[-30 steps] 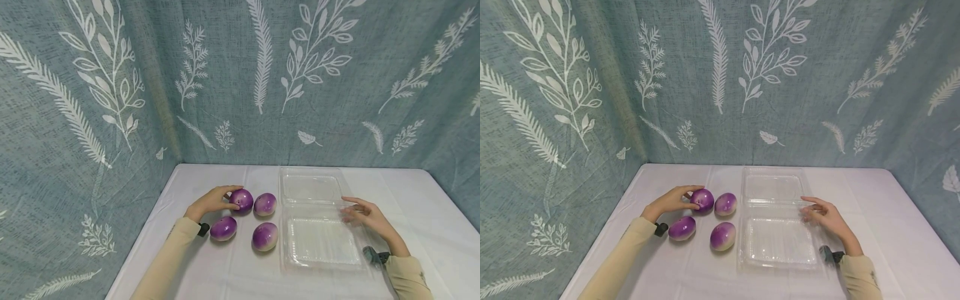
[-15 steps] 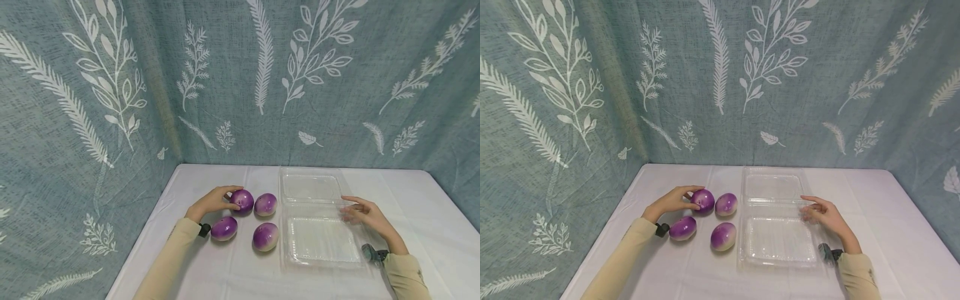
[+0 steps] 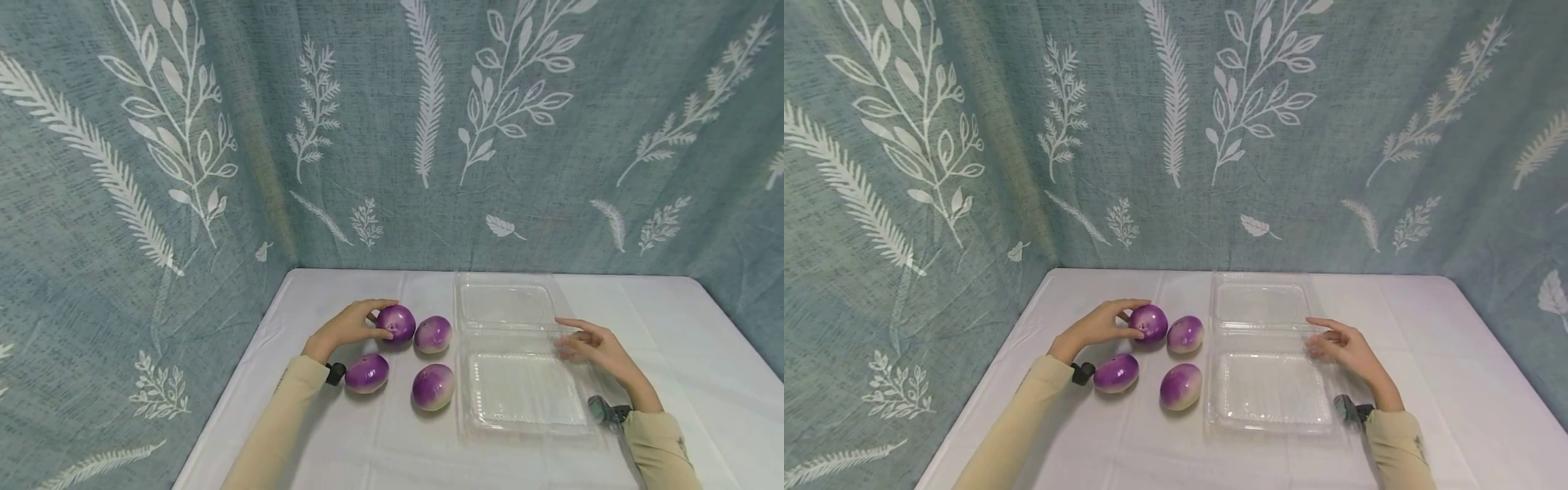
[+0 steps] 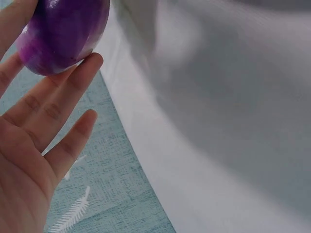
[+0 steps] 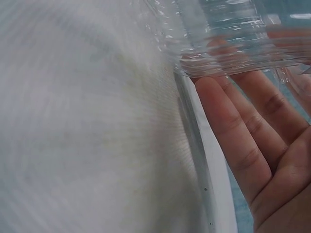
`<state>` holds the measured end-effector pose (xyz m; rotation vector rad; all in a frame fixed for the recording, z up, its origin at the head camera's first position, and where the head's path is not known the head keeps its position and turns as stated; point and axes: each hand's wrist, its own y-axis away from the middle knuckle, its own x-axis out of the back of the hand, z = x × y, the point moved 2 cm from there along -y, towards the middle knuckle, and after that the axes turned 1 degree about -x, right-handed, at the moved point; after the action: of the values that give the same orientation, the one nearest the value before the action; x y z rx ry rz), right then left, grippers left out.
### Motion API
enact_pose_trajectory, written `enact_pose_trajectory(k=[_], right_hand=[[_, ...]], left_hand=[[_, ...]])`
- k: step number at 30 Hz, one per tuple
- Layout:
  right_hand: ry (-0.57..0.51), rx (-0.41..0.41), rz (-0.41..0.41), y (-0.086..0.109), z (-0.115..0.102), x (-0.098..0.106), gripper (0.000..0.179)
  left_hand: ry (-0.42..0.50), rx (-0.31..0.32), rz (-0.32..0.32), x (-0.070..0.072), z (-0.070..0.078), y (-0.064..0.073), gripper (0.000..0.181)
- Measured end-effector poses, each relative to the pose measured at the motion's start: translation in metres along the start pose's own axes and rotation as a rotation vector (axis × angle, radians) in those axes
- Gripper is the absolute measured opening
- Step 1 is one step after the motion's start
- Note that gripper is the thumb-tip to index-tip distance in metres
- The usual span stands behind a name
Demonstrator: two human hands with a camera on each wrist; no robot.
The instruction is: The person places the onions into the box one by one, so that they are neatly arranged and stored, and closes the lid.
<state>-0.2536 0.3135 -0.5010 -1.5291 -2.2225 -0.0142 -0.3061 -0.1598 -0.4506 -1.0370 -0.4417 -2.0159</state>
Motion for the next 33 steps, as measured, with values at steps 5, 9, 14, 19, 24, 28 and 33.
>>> enact_pose_trajectory(k=[5, 9, 14, 19, 24, 28, 33], right_hand=[[-0.012, 0.022, -0.005, -0.002, -0.001, 0.000, 0.040], [-0.026, 0.025, -0.011, -0.002, -0.001, -0.001, 0.040], [-0.036, 0.023, -0.011, -0.002, -0.002, -0.002, 0.041], [-0.016, 0.021, 0.001, -0.001, -0.002, -0.002, 0.040], [-0.020, 0.039, -0.004, 0.000, 0.000, -0.002, 0.040], [-0.038, 0.043, -0.003, 0.000, 0.002, -0.002, 0.040], [-0.036, 0.037, -0.002, 0.001, 0.003, -0.001, 0.039]], left_hand=[[-0.010, 0.003, 0.008, 0.002, 0.004, -0.001, 0.066], [-0.017, 0.004, 0.004, 0.002, 0.006, -0.002, 0.067], [-0.015, -0.002, -0.002, 0.005, 0.008, -0.003, 0.067], [-0.007, -0.021, -0.003, 0.009, 0.012, -0.004, 0.066], [-0.019, -0.040, -0.002, 0.011, 0.016, -0.005, 0.065], [-0.012, -0.026, -0.011, 0.011, 0.018, -0.008, 0.066], [-0.010, -0.022, -0.021, 0.012, 0.022, -0.010, 0.066]])
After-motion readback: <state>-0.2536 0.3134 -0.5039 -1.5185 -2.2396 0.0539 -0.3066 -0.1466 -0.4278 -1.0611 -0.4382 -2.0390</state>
